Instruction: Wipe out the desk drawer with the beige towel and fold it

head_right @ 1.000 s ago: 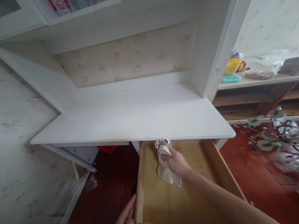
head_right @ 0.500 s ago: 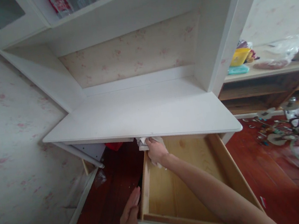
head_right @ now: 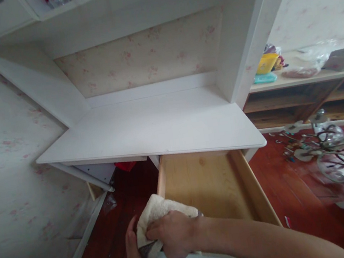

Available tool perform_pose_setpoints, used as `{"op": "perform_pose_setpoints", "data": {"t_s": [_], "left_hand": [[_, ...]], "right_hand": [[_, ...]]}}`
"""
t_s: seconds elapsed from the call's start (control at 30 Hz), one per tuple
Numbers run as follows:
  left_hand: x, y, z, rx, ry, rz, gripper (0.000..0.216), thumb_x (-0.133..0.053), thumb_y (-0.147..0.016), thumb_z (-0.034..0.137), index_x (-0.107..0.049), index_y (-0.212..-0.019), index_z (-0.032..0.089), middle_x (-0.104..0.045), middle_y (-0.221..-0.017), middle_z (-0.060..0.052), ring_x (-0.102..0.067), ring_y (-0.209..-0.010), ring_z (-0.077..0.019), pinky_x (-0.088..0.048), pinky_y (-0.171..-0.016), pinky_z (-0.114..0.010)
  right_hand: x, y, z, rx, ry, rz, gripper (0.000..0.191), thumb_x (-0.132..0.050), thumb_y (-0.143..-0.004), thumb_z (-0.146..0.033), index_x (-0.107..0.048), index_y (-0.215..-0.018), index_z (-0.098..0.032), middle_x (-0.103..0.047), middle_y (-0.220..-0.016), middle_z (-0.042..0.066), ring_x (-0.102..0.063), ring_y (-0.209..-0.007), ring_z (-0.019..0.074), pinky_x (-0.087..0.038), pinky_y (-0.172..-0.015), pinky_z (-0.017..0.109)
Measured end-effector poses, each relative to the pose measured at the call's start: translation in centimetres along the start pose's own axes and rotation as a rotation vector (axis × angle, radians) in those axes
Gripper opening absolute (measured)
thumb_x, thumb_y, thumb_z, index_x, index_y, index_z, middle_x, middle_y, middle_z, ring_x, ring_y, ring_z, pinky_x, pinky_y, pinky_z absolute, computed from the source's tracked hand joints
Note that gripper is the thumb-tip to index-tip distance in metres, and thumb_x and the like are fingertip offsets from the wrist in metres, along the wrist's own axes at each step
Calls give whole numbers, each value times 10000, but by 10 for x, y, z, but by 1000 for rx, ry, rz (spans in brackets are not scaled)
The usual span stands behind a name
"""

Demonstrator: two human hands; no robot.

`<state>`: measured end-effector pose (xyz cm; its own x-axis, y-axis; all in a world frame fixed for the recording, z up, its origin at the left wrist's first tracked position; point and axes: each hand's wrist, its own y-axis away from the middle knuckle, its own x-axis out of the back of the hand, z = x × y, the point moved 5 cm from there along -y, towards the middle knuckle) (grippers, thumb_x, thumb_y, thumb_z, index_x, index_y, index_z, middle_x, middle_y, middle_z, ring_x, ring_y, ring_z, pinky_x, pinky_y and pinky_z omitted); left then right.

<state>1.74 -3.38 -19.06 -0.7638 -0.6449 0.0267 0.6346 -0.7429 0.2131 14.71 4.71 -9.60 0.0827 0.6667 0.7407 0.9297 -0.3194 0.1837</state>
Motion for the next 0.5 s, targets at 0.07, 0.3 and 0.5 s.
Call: {"op": "perform_pose_setpoints", "data": {"t_s": [0.07, 0.3, 0.5], "left_hand": [[0, 2, 2, 34, 18, 20, 641, -386, -929, 664, -520, -1355, 204, -544, -1408, -98, -553, -1252, -275, -524, -950, -357], [-3, -4, 0, 0, 71, -6, 590, -491, -877, 670, -611, -1203, 193, -588, -1337, -95, -565, -1223, -268, -499, -985, -376], [-4, -6, -3, -30, 56, -25, 541, -544, -852, 647, -653, -1116, 188, -631, -1239, -91, -614, -1089, -238, -525, -905, -353]], "right_hand": [[1, 7, -4, 3, 13, -29, 342, -572, -654, -150, -637, -980, -230, -721, -1019, 22, -672, -922, 221, -455, -701, 258], [10, 54, 11, -129, -145, -43, 300, -528, -705, -144, -689, -943, -231, -736, -883, 10, -695, -829, 194, -438, -637, 224], [13, 132, 30, -351, -189, -43, 316, -529, -693, -104, -717, -910, -234, -746, -855, 10, -711, -819, 193, -451, -677, 217]]}}
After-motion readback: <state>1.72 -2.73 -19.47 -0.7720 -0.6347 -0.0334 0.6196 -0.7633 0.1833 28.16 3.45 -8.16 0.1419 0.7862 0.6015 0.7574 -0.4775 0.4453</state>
